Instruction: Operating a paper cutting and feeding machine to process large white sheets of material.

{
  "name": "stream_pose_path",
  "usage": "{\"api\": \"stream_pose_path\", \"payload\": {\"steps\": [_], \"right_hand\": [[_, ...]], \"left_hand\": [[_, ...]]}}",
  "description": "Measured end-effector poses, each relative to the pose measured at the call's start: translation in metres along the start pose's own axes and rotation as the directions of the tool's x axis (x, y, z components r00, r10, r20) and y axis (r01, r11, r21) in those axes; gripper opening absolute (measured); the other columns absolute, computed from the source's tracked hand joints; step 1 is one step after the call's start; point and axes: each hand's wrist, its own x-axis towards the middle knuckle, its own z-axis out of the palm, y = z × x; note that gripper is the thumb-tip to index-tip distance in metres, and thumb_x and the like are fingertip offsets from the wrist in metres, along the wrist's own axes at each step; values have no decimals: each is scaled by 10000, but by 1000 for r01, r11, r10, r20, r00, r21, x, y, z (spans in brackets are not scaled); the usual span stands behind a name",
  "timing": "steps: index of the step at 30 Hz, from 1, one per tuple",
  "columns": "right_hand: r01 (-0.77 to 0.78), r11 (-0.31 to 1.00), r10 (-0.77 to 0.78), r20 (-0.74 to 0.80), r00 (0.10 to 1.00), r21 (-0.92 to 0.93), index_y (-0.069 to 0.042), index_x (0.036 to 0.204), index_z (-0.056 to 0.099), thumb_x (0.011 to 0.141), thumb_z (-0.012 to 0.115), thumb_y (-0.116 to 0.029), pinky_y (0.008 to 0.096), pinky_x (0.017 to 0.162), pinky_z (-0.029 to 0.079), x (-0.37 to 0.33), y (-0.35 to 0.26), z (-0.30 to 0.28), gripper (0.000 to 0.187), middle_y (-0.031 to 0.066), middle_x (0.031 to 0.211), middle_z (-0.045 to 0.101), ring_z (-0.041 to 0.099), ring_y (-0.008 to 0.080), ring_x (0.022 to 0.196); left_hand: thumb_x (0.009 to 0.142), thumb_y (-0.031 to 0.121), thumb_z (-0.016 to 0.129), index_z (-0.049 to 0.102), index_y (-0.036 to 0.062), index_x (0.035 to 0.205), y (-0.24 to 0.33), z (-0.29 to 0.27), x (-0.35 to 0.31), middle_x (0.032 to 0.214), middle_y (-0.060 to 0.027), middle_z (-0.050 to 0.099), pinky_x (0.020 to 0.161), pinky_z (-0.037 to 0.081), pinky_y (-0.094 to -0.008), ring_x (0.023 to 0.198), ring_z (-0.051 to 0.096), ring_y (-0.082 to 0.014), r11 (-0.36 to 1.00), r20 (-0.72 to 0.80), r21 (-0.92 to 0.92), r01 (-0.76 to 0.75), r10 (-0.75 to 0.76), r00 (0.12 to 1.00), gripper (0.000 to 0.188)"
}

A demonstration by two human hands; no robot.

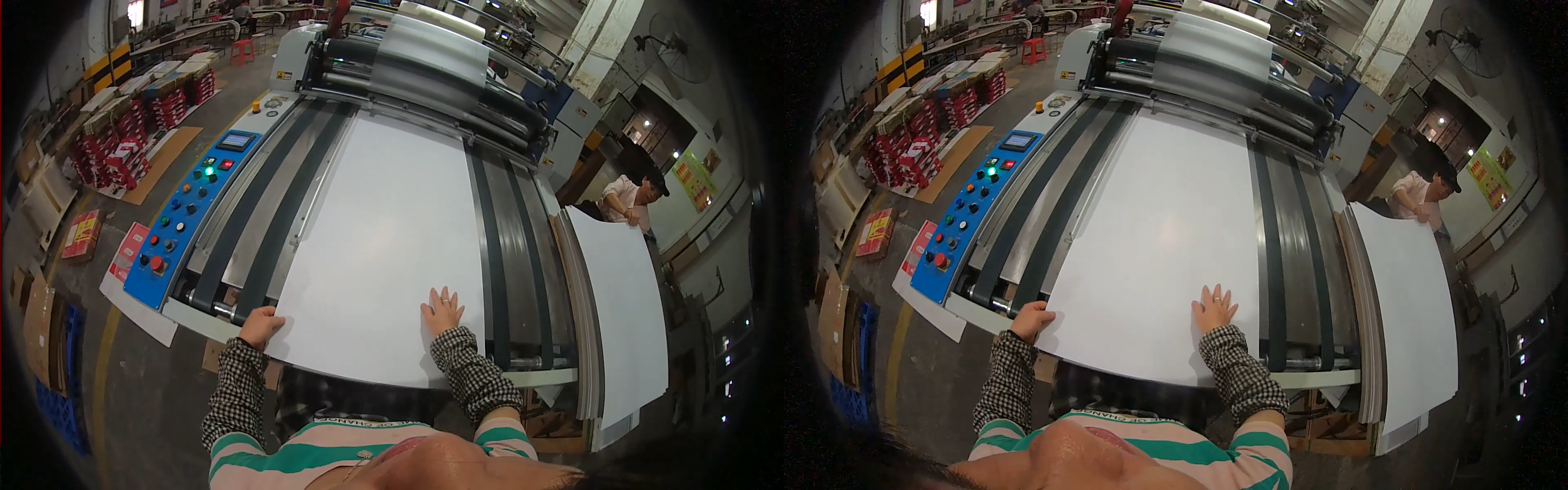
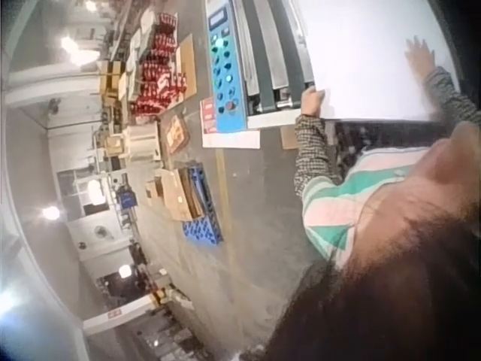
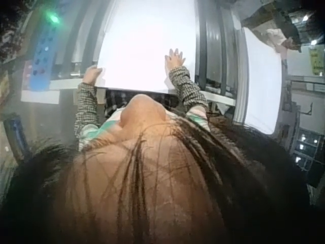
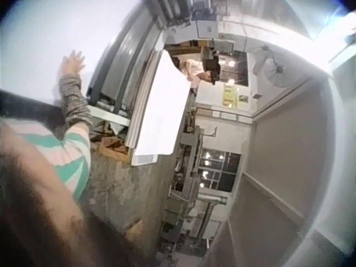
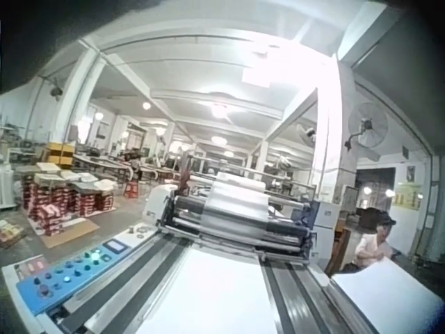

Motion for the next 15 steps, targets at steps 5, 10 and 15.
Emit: {"api": "stream_pose_path", "payload": {"steps": [5, 10, 15], "right_hand": [[81, 996, -81, -13, 997, 29, -106, 1205, 414, 795, 453, -399, 482, 996, 91, 50, -3, -23, 505, 158, 1335, 213, 137, 316, 1244], [415, 905, -302, -539, 786, 98, -46, 938, 590, 712, 583, -183, 386, 828, 397, 73, 117, -37, 265, 158, 1062, 526, 509, 280, 952], [-671, 741, 394, -809, 436, -1, -57, 956, 537, 623, 578, -104, 452, 758, 384, -63, 295, -147, 339, 122, 956, 531, 474, 306, 951]], "left_hand": [[733, 124, 542, 553, -60, 846, 32, 15, 28, 766, -112, 582, 610, 435, -268, 712, 551, -168, 819, -403, 555, -147, 420, 813, 216], [719, 178, 541, 567, -46, 821, 35, 38, 42, 715, -164, 589, 619, 446, -307, 663, 581, -241, 850, -339, 454, -267, 441, 831, 248], [715, 156, 548, 570, -45, 802, 2, -2, 21, 688, -153, 587, 573, 451, -297, 612, 582, -201, 902, -465, 404, -152, 346, 815, 220]]}}
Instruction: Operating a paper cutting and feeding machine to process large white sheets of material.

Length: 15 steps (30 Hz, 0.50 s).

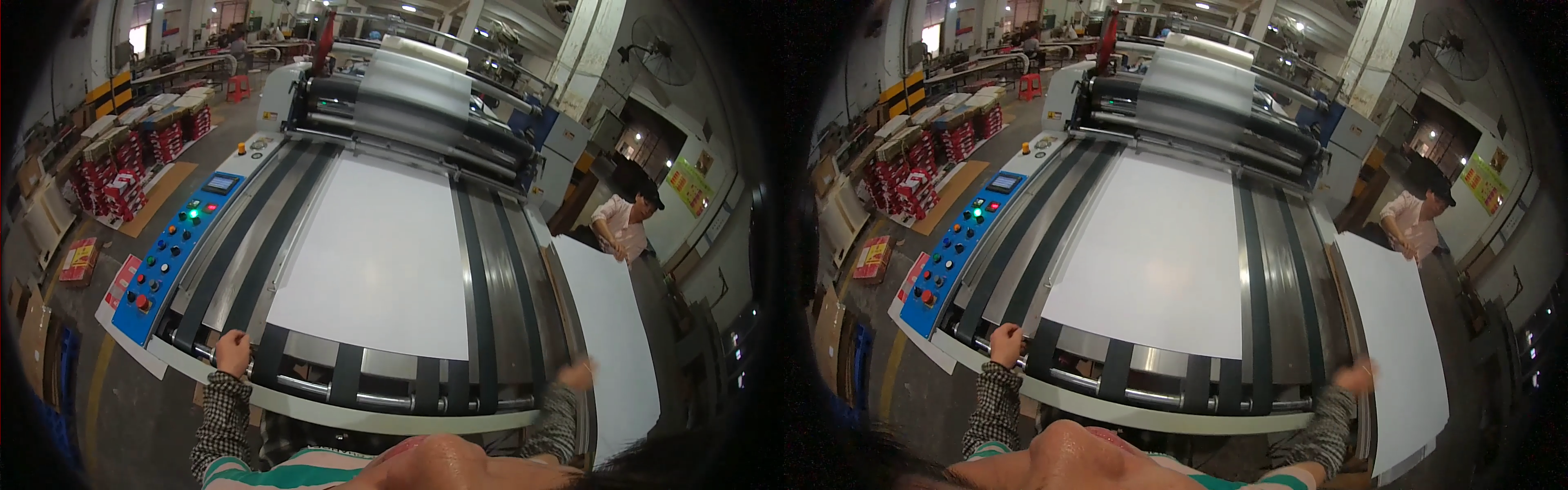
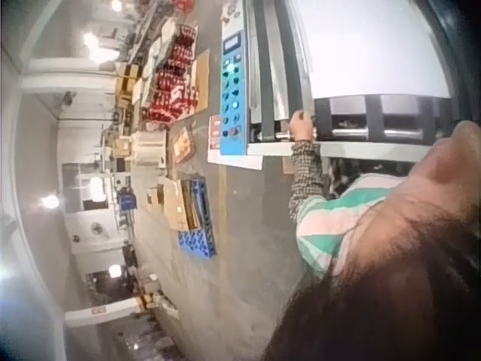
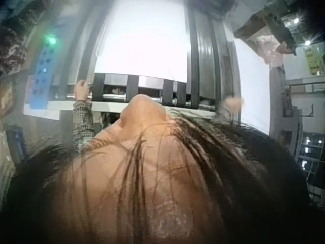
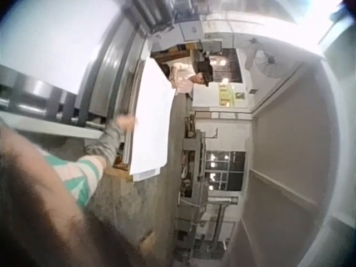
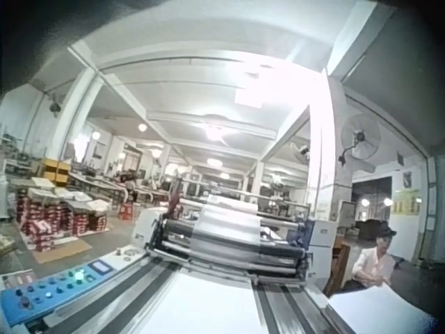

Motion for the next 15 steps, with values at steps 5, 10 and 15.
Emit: {"api": "stream_pose_path", "payload": {"steps": [5, 10, 15], "right_hand": [[-311, 822, 484, 297, 823, -477, -142, 1187, 380, 688, 613, -275, 493, 841, 355, 6, 140, -12, 567, 107, 1170, 440, 342, 288, 1134], [100, 993, -122, 526, 842, 70, -33, 789, 559, 696, 554, -207, 446, 619, 433, -66, 37, 33, 198, 197, 814, 541, 532, 337, 778], [-372, 730, -180, 687, 704, 573, 96, 752, 522, 665, 421, -129, 454, 743, 390, -189, -196, -75, 261, 288, 812, 514, 492, 415, 806]], "left_hand": [[716, 163, 549, 581, -28, 828, 13, 17, -10, 719, -156, 592, 612, 454, -306, 665, 582, -227, 997, 126, -32, 64, -60, 990, 224], [751, 220, 512, 567, -17, 904, 55, 108, -43, 813, -185, 590, 676, 450, -322, 742, 581, -260, 977, 460, -110, -181, 211, 863, 287], [745, 287, 535, 532, 3, 1021, 109, 141, -133, 942, -184, 570, 788, 425, -321, 890, 548, -291, 925, 875, -119, -360, 269, 403, 396]]}}
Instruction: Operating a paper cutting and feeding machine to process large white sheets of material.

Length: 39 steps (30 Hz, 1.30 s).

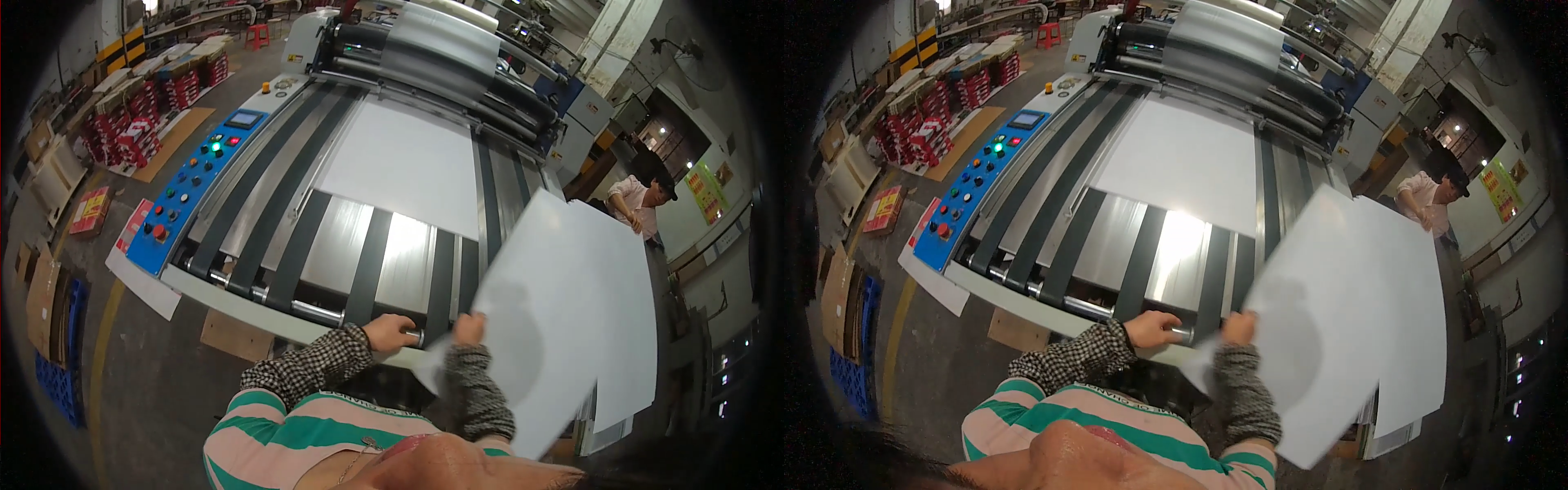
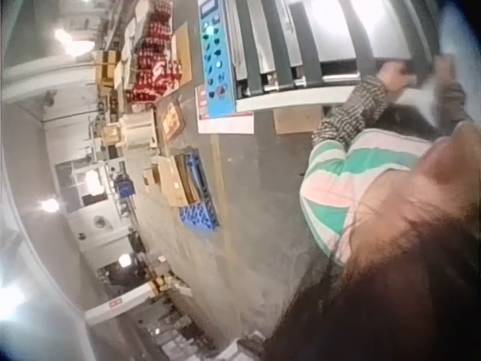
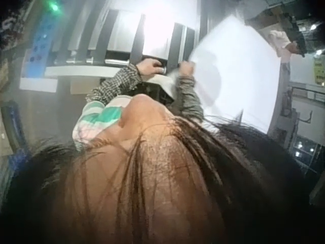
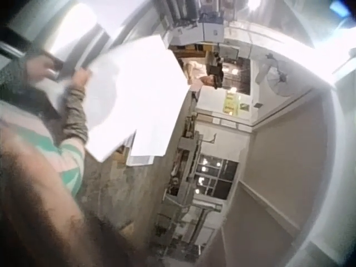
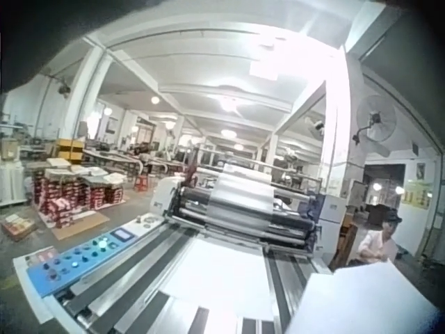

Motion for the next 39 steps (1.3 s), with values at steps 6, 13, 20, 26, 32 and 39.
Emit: {"api": "stream_pose_path", "payload": {"steps": [6, 13, 20, 26, 32, 39], "right_hand": [[545, 801, -584, 126, 802, 246, 52, 767, 564, 784, 461, -197, 394, 809, 377, -59, -6, 77, 269, 201, 823, 579, 505, 354, 872], [322, 831, -356, 11, 934, -453, -72, 1077, 532, 798, 459, -260, 504, 963, 167, -34, 40, 26, 344, 177, 1217, 398, 286, 340, 1166], [408, 761, -294, 292, 910, -505, -97, 1246, 345, 809, 411, -356, 547, 969, 49, -70, 41, 12, 512, 179, 1329, 214, 125, 390, 1225], [454, 757, -296, 373, 879, -470, -104, 1265, 311, 813, 403, -366, 532, 977, 37, -48, 21, 29, 530, 172, 1345, 172, 80, 376, 1240], [472, 714, -289, 397, 871, -517, -118, 1277, 290, 818, 393, -376, 511, 988, 35, 5, -8, 60, 537, 153, 1359, 143, 63, 367, 1245], [670, 737, -646, 199, 737, -93, -69, 1048, 546, 764, 501, -264, 483, 947, 223, 98, 7, 59, 347, 157, 1230, 394, 291, 334, 1167]], "left_hand": [[688, 97, 487, 548, -19, 947, -80, -21, -40, 824, -137, 600, 687, 441, -314, 760, 568, -204, 993, -218, -105, 47, -69, 974, 290], [724, 44, 474, 547, -55, 941, -102, -80, -138, 783, -46, 563, 617, 406, -230, 671, 503, -118, 756, -361, -644, 113, -431, 827, 249], [739, 43, 498, 538, -74, 947, -117, -66, -191, 817, -70, 574, 638, 415, -235, 695, 517, -124, 649, -318, -753, 110, -504, 803, 242], [725, 30, 511, 543, -68, 944, -129, -89, -179, 835, -90, 582, 660, 429, -252, 710, 536, -147, 621, -318, -777, 101, -526, 789, 242], [717, 68, 546, 549, -40, 888, -134, -139, -130, 716, -69, 564, 553, 419, -238, 631, 522, -120, 854, -503, -488, 178, -443, 742, 202], [786, 93, 507, 515, -50, 905, -127, -154, -72, 680, -58, 550, 474, 406, -217, 556, 502, -89, 966, -811, -253, 54, -242, 532, 186]]}}
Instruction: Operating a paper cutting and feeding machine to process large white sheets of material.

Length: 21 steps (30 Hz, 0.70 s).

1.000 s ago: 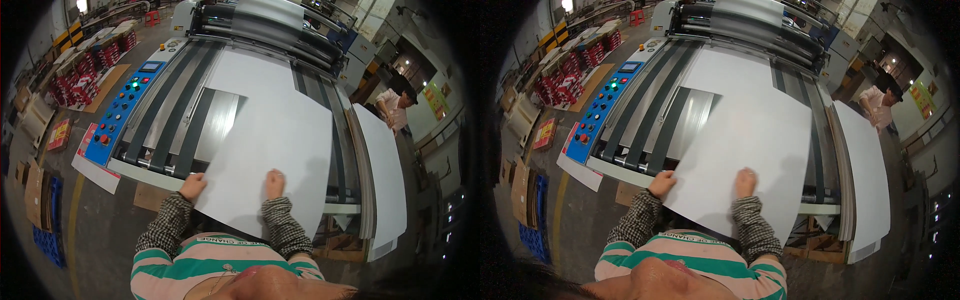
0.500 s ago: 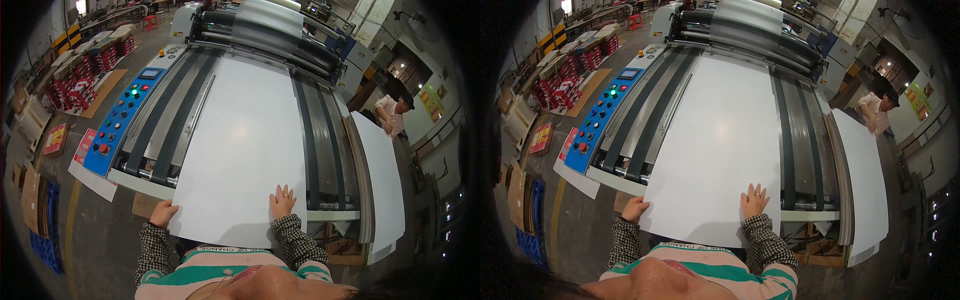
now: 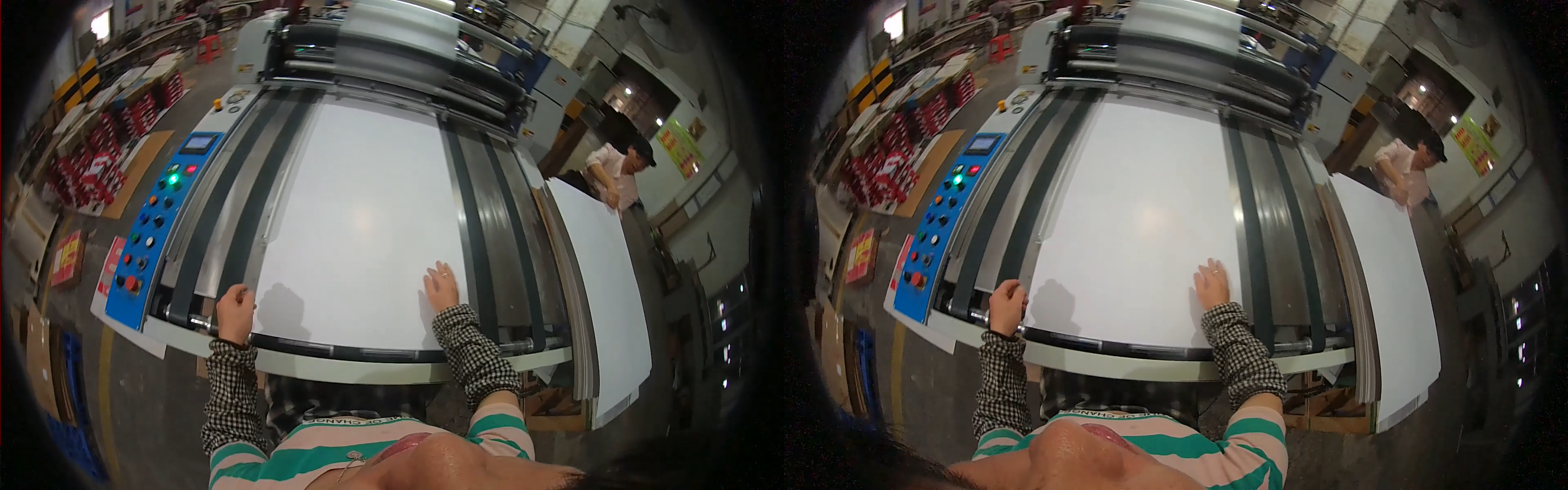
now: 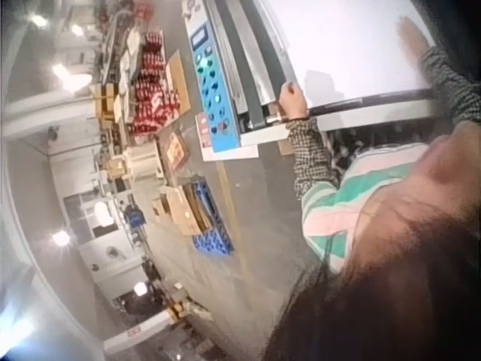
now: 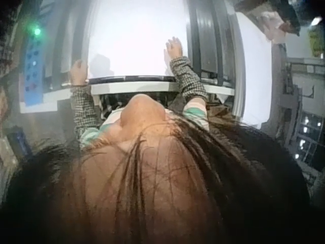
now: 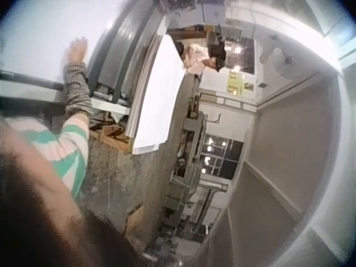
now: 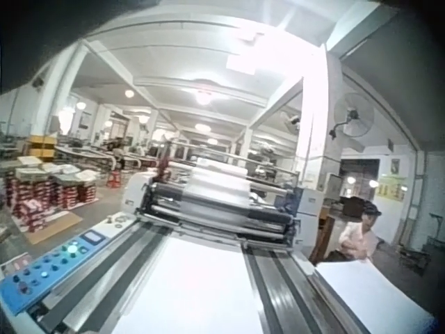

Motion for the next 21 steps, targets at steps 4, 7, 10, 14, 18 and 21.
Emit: {"api": "stream_pose_path", "payload": {"steps": [4, 7, 10, 14, 18, 21], "right_hand": [[-146, 745, -160, -387, 908, -651, -82, 784, 586, 622, 569, -123, 423, 642, 417, -16, 54, -114, 168, 117, 831, 548, 530, 274, 770], [-777, 378, 330, -710, 622, -504, -101, 1037, 517, 637, 585, -230, 437, 783, 398, -115, 173, -258, 426, 113, 1035, 510, 479, 269, 983], [-868, -268, 683, -718, 135, -418, -171, 1226, 369, 711, 564, -380, 521, 895, 283, -184, 166, -324, 589, 90, 1206, 428, 328, 243, 1172], [-889, 3, 742, -595, 309, -458, -86, 1034, 516, 766, 534, -185, 413, 807, 414, -186, 158, -309, 286, 94, 981, 559, 513, 287, 934], [-714, 509, 685, -276, 674, -480, -17, 839, 571, 697, 493, -154, 453, 596, 440, -153, 156, -191, 213, 178, 822, 545, 541, 348, 704], [-424, 841, 288, -386, 876, -335, 18, 673, 511, 693, 460, -146, 441, 570, 423, -114, 73, -67, 173, 193, 689, 521, 522, 348, 649]], "left_hand": [[771, 97, 510, 537, -50, 866, 11, -24, -22, 661, -74, 562, 492, 431, -242, 545, 533, -120, 995, 20, -4, 99, -99, 995, 177], [783, 73, 499, 526, -46, 834, 7, -33, -28, 648, -63, 543, 463, 418, -230, 525, 509, -106, 992, -34, 30, 122, -121, 992, 131], [776, 77, 500, 538, -34, 785, -9, -35, -32, 633, -69, 540, 461, 414, -238, 519, 509, -113, 977, -115, 109, 183, -170, 979, 118], [710, 195, 551, 569, -34, 878, 3, 13, -21, 739, -147, 599, 599, 463, -312, 640, 587, -213, 974, 86, 224, 2, -22, 996, 284], [757, 220, 541, 553, -30, 935, 68, 110, -53, 799, -120, 604, 640, 459, -287, 714, 576, -172, 996, 523, 76, -40, -5, 852, 307], [753, 271, 555, 526, -17, 1014, 89, 156, -99, 932, -192, 570, 752, 435, -314, 864, 556, -261, 972, 816, 87, -219, 57, 576, 389]]}}
